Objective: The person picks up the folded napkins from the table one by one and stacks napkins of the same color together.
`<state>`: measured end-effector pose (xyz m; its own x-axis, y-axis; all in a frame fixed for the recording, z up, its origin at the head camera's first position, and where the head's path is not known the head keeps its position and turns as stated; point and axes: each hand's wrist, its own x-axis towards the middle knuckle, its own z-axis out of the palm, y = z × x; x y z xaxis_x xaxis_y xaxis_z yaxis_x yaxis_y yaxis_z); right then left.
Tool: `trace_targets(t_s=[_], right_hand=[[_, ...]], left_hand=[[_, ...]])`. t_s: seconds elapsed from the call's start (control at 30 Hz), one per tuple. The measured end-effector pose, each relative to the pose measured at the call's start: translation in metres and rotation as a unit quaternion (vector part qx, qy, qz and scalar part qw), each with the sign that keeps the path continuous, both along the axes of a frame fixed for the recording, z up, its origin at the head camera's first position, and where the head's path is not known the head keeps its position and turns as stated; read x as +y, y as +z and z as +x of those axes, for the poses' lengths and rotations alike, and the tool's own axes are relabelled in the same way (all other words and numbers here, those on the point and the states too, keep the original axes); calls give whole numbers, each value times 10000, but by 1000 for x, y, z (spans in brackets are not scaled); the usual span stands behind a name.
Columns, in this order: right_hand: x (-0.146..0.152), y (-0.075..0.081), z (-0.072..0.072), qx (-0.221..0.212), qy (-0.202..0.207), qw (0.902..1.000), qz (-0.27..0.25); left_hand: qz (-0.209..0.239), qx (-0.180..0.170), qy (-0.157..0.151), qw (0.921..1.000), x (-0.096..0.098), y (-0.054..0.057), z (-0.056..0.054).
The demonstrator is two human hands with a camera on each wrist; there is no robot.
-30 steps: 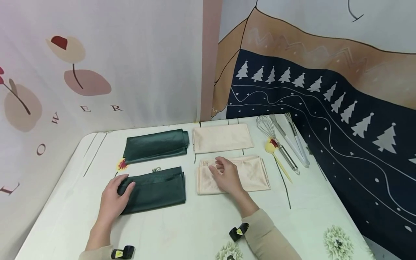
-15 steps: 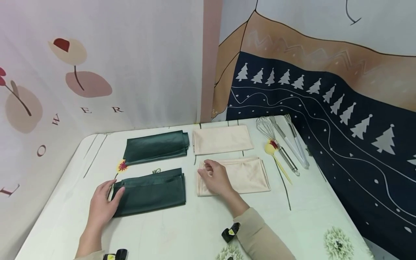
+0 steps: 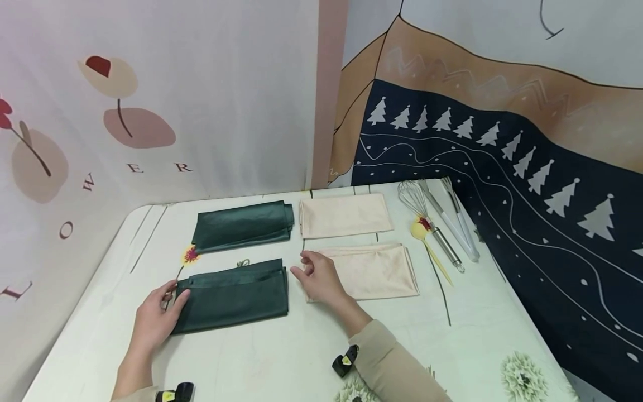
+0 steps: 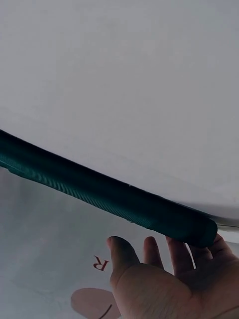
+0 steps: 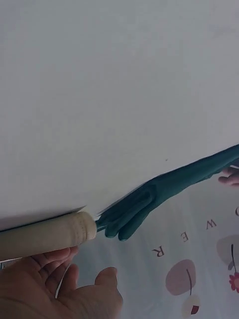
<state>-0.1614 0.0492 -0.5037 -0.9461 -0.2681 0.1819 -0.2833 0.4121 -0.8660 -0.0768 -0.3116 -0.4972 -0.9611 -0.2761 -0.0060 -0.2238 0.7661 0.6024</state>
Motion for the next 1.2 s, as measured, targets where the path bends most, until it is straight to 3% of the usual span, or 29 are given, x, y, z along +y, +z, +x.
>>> trace_targets(t_s=[0.23, 0.47, 0.63, 0.9, 1.07, 1.2], right_hand=[[-11, -1, 4, -352, 205, 9974, 598], [-19, 2, 6, -650, 520, 9912, 1033], [-26, 3, 7, -643, 749, 9895, 1052], [-34, 3, 10, -620, 966, 9893, 898], [-38, 7, 14, -908, 901, 9875, 916], [-40, 9, 15, -1293, 788, 9847, 864]], left_hand=[[0, -25, -82, 10000, 2, -1, -4], [90, -306, -98, 9994, 4, -1, -6], [278, -464, -15, 9985, 6, -2, -7], [572, -276, -6, 9980, 13, 1, -8], [817, -240, 65, 9963, 15, 3, -9], [1089, -446, 185, 9929, 14, 4, -9]])
